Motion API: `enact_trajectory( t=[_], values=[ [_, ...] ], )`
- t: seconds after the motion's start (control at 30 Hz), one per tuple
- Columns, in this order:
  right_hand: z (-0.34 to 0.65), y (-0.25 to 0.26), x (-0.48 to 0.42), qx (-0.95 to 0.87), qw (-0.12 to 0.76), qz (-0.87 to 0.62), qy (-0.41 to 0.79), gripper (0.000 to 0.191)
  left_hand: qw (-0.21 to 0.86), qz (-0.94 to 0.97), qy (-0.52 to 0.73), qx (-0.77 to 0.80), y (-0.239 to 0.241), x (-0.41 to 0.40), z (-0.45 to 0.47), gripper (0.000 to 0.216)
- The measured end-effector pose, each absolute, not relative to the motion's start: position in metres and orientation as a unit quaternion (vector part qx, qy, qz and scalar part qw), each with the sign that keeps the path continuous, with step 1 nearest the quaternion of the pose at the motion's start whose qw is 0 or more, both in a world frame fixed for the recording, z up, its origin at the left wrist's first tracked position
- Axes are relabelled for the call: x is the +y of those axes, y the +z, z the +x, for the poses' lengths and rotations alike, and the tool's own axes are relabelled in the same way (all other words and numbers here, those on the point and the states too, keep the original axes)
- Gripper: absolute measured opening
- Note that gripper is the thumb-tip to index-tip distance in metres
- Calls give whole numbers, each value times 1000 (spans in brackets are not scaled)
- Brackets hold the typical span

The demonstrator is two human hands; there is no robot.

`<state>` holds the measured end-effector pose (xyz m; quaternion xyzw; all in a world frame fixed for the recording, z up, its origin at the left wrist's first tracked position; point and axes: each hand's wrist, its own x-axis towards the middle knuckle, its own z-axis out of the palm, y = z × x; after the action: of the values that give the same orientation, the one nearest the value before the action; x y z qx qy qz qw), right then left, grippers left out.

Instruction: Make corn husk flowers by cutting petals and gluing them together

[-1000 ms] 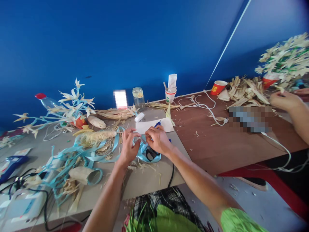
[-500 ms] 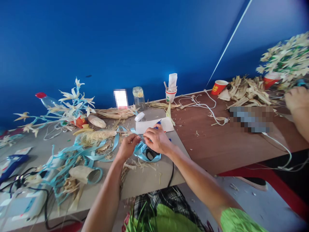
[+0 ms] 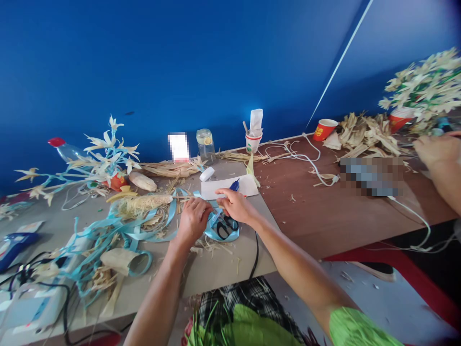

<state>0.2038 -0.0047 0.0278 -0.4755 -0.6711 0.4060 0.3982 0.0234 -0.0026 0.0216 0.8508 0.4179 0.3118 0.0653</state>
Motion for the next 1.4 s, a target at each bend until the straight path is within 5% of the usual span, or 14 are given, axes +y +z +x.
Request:
enact_trajectory(
  t=[0.1,0.23,0.4,0.57,0.9,1.17,1.27,1.4],
  values=[
    [208,30,-1,-596,439,-475,476,38,70,827,335,445,23,-3,23,20],
    [215,37,1,-456,548,-389,583,51,223,705,422,524,27,-4,22,24],
    [212,41,-5,-453,496,-295,680,42,438,582,479,490,25,-6,26,32],
    [200,40,-8,-500,494,-291,649,29,556,560,432,437,19,-9,31,34],
    [192,35,-3,-493,543,-387,558,27,486,620,415,455,23,-11,38,22],
    [184,15,4,-487,559,-443,504,27,213,761,404,460,23,-11,40,12],
    [186,21,0,-484,536,-447,528,29,258,732,412,477,25,-12,40,15],
    [190,34,-8,-465,508,-361,629,37,468,597,447,474,27,-11,35,20]
  ],
)
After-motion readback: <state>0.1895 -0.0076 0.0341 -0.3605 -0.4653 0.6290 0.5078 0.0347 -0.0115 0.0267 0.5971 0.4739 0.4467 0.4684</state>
